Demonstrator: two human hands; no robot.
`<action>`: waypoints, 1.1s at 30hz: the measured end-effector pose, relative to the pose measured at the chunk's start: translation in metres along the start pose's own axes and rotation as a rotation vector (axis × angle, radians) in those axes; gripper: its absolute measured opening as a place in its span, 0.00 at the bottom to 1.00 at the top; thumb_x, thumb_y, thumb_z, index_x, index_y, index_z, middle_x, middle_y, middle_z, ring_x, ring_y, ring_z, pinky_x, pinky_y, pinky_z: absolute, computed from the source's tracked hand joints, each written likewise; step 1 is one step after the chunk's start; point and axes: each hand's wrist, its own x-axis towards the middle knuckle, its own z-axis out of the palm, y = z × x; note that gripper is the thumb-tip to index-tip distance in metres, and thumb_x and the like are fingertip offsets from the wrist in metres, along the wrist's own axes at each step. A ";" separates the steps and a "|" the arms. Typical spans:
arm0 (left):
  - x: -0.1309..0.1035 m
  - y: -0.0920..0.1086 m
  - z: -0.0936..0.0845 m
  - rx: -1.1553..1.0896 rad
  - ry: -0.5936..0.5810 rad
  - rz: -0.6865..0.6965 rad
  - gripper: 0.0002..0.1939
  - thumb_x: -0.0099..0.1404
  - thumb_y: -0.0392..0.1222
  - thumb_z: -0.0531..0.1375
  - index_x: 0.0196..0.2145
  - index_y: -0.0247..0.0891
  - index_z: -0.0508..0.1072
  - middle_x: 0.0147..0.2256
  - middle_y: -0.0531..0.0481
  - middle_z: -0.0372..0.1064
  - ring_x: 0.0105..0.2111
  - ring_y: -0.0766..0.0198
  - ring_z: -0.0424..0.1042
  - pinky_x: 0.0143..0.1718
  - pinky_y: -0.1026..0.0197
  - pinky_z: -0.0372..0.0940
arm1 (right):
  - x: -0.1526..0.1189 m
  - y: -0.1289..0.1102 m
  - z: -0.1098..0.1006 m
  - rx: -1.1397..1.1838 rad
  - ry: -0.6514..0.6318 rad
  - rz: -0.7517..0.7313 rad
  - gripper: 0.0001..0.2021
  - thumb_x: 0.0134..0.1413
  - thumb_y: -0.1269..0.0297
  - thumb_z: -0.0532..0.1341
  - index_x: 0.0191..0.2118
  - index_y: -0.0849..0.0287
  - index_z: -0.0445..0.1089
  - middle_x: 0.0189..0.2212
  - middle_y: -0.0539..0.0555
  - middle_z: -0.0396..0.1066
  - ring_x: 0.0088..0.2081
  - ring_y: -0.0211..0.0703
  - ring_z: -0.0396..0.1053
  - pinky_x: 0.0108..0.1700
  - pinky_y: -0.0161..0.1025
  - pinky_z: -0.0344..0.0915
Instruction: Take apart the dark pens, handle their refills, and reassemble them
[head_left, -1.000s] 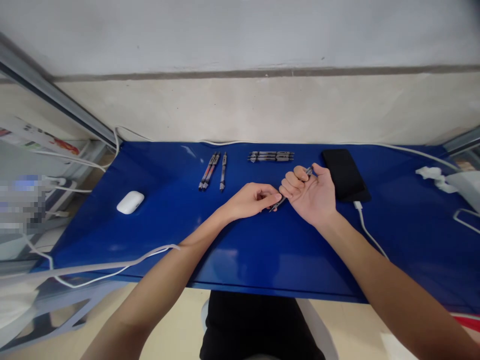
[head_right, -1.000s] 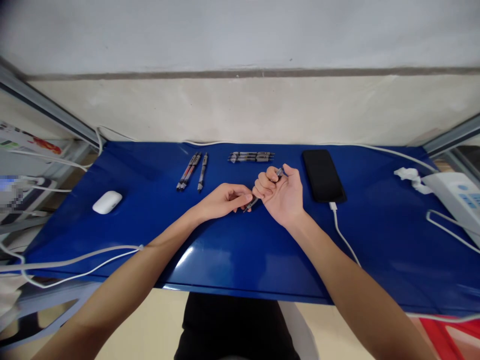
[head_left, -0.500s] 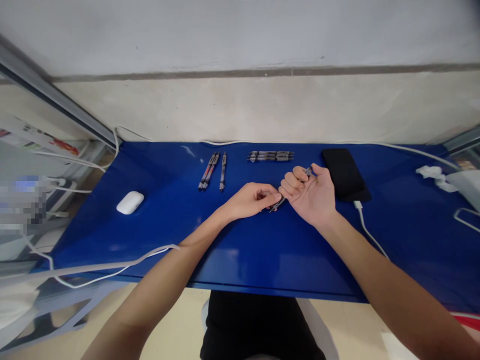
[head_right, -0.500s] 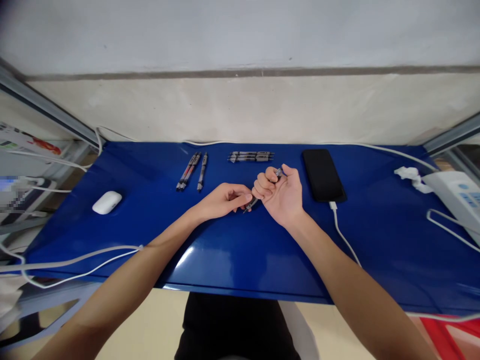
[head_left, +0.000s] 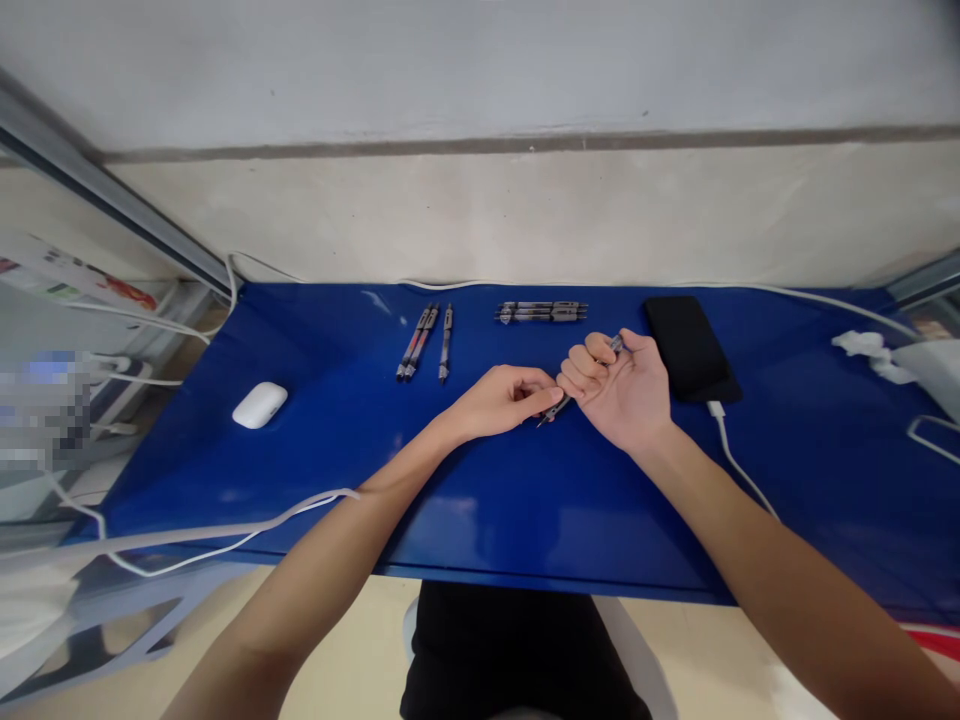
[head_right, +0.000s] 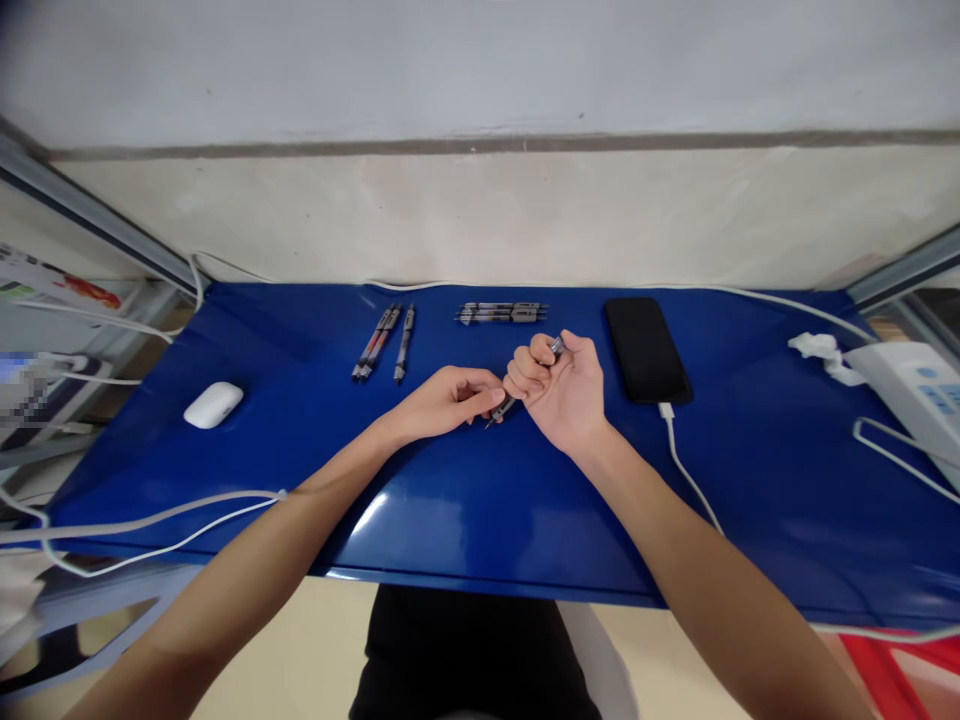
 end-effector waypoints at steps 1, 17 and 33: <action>0.000 0.000 0.000 -0.001 0.000 0.001 0.21 0.69 0.56 0.60 0.38 0.32 0.76 0.28 0.51 0.69 0.27 0.70 0.65 0.28 0.66 0.59 | 0.000 0.000 -0.001 -0.001 0.000 0.002 0.20 0.65 0.55 0.52 0.25 0.53 0.44 0.20 0.46 0.43 0.22 0.38 0.43 0.26 0.39 0.56; -0.001 0.001 0.001 0.026 0.011 -0.002 0.21 0.68 0.57 0.60 0.34 0.34 0.74 0.26 0.53 0.65 0.25 0.71 0.63 0.27 0.67 0.57 | 0.001 0.001 -0.002 -0.008 -0.023 0.006 0.20 0.65 0.55 0.52 0.25 0.53 0.44 0.20 0.46 0.42 0.22 0.39 0.44 0.25 0.38 0.55; 0.000 0.000 0.001 0.034 0.008 0.009 0.21 0.68 0.57 0.60 0.34 0.33 0.73 0.26 0.54 0.65 0.25 0.71 0.62 0.27 0.67 0.57 | 0.000 0.001 -0.002 -0.009 -0.056 0.012 0.18 0.64 0.57 0.51 0.24 0.54 0.46 0.21 0.46 0.41 0.22 0.38 0.43 0.26 0.37 0.54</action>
